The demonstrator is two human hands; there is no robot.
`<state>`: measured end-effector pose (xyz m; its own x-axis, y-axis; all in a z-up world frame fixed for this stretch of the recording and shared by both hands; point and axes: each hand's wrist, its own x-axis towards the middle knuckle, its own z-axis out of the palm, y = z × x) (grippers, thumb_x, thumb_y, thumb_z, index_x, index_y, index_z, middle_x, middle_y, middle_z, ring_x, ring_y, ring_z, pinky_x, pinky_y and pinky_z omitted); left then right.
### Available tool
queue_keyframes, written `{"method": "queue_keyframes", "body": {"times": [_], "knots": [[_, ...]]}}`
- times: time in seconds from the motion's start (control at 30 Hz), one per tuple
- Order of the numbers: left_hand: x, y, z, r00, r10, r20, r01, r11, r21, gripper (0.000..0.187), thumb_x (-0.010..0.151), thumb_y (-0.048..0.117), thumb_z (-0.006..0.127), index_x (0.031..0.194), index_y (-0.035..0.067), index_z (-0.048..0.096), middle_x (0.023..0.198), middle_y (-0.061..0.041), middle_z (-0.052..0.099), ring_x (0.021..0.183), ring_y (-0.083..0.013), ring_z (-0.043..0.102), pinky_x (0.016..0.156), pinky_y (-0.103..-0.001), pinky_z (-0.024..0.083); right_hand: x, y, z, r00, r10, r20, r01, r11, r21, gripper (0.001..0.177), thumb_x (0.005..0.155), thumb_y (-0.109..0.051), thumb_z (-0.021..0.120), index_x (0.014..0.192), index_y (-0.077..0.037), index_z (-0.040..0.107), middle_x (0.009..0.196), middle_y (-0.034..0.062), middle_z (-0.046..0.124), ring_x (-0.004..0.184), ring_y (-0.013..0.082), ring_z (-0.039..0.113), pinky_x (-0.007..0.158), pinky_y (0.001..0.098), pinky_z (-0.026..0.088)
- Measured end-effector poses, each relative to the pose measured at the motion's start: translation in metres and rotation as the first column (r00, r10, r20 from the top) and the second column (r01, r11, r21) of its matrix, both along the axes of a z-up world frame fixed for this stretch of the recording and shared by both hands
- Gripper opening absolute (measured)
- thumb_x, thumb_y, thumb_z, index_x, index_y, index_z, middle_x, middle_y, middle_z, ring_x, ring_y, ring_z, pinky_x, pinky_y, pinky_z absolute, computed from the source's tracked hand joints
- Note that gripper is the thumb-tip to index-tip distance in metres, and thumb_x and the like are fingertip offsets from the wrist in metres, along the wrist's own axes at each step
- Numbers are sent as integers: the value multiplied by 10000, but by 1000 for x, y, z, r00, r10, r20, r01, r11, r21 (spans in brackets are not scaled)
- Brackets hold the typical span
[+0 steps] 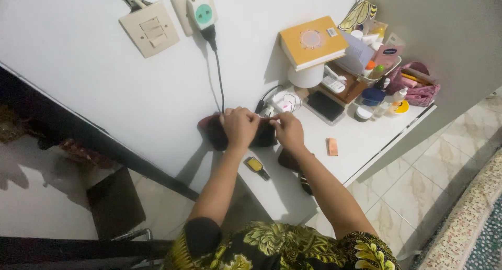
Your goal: Organizing various items on a dresser and sorting through the contents of a purse and wallet.
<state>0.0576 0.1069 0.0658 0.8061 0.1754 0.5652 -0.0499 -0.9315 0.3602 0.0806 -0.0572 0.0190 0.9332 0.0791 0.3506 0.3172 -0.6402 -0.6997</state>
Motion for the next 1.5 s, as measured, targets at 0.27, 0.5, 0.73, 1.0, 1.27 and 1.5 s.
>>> {"method": "queue_keyframes", "body": {"times": [0.27, 0.5, 0.73, 1.0, 1.27, 1.5], "knots": [[-1, 39, -3, 982, 138, -128, -148, 986, -71, 107, 820, 210, 725, 726, 160, 713, 737, -45, 671, 882, -286, 641, 862, -481, 453, 36, 16, 4, 996, -27, -89, 31, 999, 38, 203, 954, -324, 714, 1029, -137, 743, 875, 134, 664, 888, 396, 699, 815, 506, 557], [-11, 59, 0, 990, 137, -38, -140, 986, -93, 166, 840, 152, 712, 683, 174, 665, 682, -8, 618, 766, -245, 650, 759, -402, 476, 71, 48, 8, 977, -38, -208, 37, 999, -7, 185, 985, -261, 683, 1083, -126, 763, 909, 102, 709, 927, 327, 725, 835, 452, 569], [-16, 77, -40, 995, -79, -63, 83, 994, 66, 381, 922, 454, 738, 943, 73, 743, 954, -90, 647, 959, -304, 658, 830, -431, 515, 89, 51, 17, 983, -73, -167, 55, 992, -112, 197, 999, -269, 682, 1115, -124, 750, 932, 90, 717, 947, 290, 735, 817, 431, 581], [3, 101, -69, 995, 96, -16, -90, 975, 203, 366, 964, 520, 676, 979, 155, 711, 858, -23, 684, 911, -250, 666, 808, -433, 513, 62, 35, 46, 976, 21, -219, -9, 999, 52, 300, 1003, -294, 698, 1222, -92, 666, 953, 142, 679, 942, 314, 710, 828, 456, 579], [19, 104, -104, 868, 45, 494, -258, 891, 373, 245, 1016, 495, 593, 1114, 277, 643, 994, 39, 578, 992, -221, 578, 791, -404, 461, -14, -81, 63, 927, 45, -371, -141, 961, -237, 354, 923, -289, 756, 1200, -70, 733, 1005, 212, 747, 992, 403, 724, 875, 499, 560], [12, 66, -148, 893, -110, 437, 10, 974, 225, 593, 900, 310, 788, 1351, 171, 428, 1388, -100, 320, 1369, -436, 280, 1081, -639, 169, -71, -145, 17, 810, 131, -572, -73, 990, 124, 538, 943, -294, 718, 1397, -49, 564, 1098, 262, 732, 964, 413, 713, 875, 526, 548]]}}
